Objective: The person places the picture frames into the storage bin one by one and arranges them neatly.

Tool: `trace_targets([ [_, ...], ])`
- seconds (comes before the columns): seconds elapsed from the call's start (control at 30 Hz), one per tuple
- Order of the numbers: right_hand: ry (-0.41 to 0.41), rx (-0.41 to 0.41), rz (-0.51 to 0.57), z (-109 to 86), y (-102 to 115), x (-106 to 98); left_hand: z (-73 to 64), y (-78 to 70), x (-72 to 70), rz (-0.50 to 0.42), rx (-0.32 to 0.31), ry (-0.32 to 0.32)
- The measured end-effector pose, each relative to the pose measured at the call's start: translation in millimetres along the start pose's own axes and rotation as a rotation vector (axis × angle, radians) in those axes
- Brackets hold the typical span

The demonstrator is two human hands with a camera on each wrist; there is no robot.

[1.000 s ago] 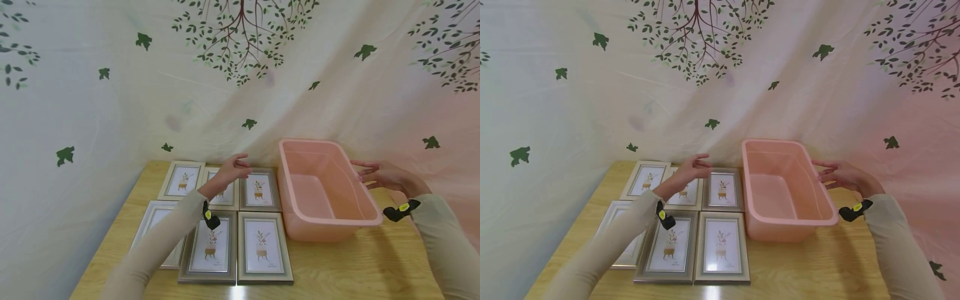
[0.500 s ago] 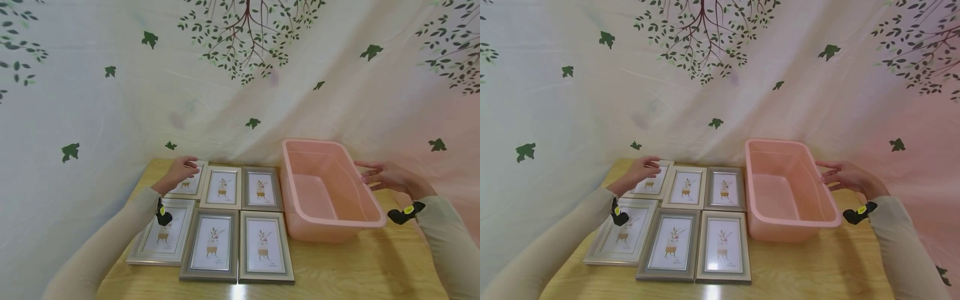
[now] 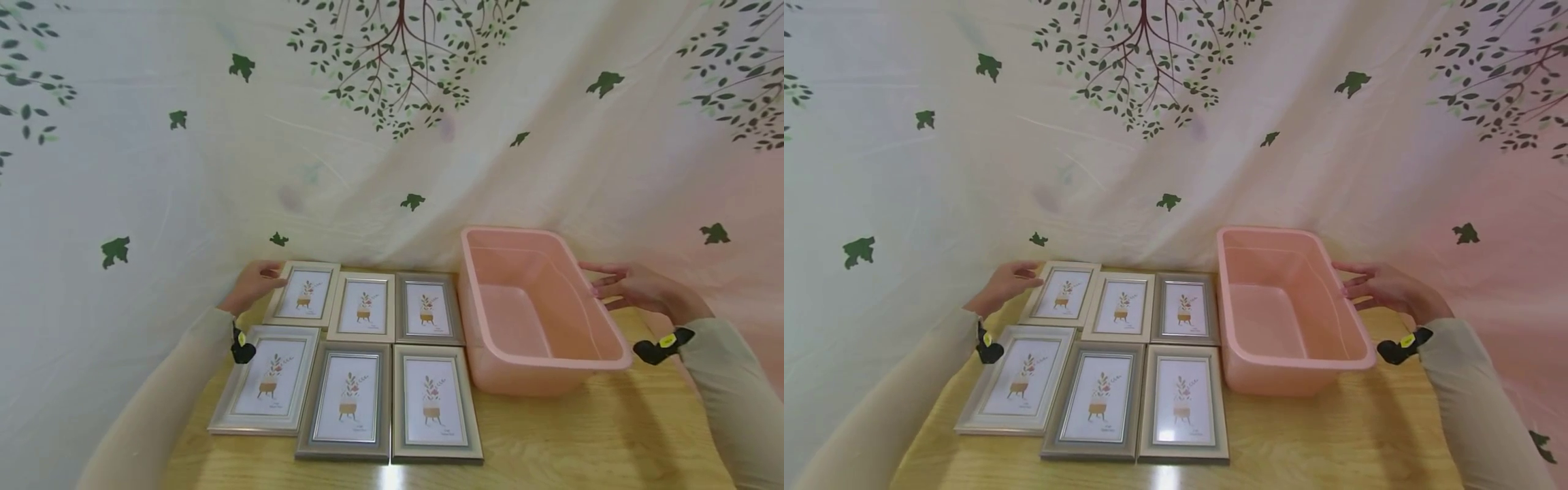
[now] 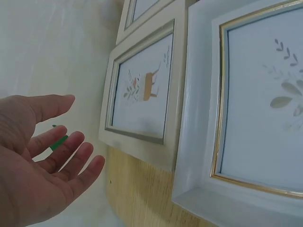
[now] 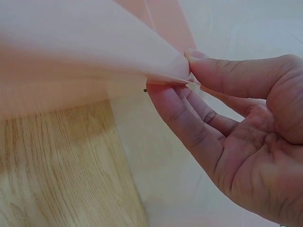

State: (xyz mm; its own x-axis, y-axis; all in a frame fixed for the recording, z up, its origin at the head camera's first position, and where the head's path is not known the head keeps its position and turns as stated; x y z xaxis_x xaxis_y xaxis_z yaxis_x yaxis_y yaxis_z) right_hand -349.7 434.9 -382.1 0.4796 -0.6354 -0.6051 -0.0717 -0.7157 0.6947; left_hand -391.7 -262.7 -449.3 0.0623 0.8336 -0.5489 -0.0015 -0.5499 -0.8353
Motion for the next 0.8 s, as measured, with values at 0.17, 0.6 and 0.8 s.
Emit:
trace_targets([
  [0.17,-0.003,-0.005,0.018,0.1,0,0,4.8,15.7,-3.1,-0.023,-0.009,0.047],
  [0.6,-0.017,-0.025,0.012,-1.4,1,1,9.3,52.3,0.7,-0.119,-0.143,0.102],
  [0.8,-0.022,-0.017,0.003,-4.1,2,0,9.1,60.8,7.6,-0.127,-0.176,0.117],
])
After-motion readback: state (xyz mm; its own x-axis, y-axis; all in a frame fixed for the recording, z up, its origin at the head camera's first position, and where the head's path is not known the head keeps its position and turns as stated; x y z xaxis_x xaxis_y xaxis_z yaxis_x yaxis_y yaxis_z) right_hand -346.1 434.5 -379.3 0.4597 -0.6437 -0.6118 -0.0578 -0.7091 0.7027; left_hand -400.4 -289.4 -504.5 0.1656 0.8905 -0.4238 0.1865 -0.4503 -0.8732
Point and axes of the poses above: each hand's wrist, its own z-axis towards the middle knuckle, its own x-axis out of the palm, y = z × x, the point moved 8 cm from there along z, towards the middle knuckle, and after that the axes turned 5 degrees about -z, right-handed, at the moved point
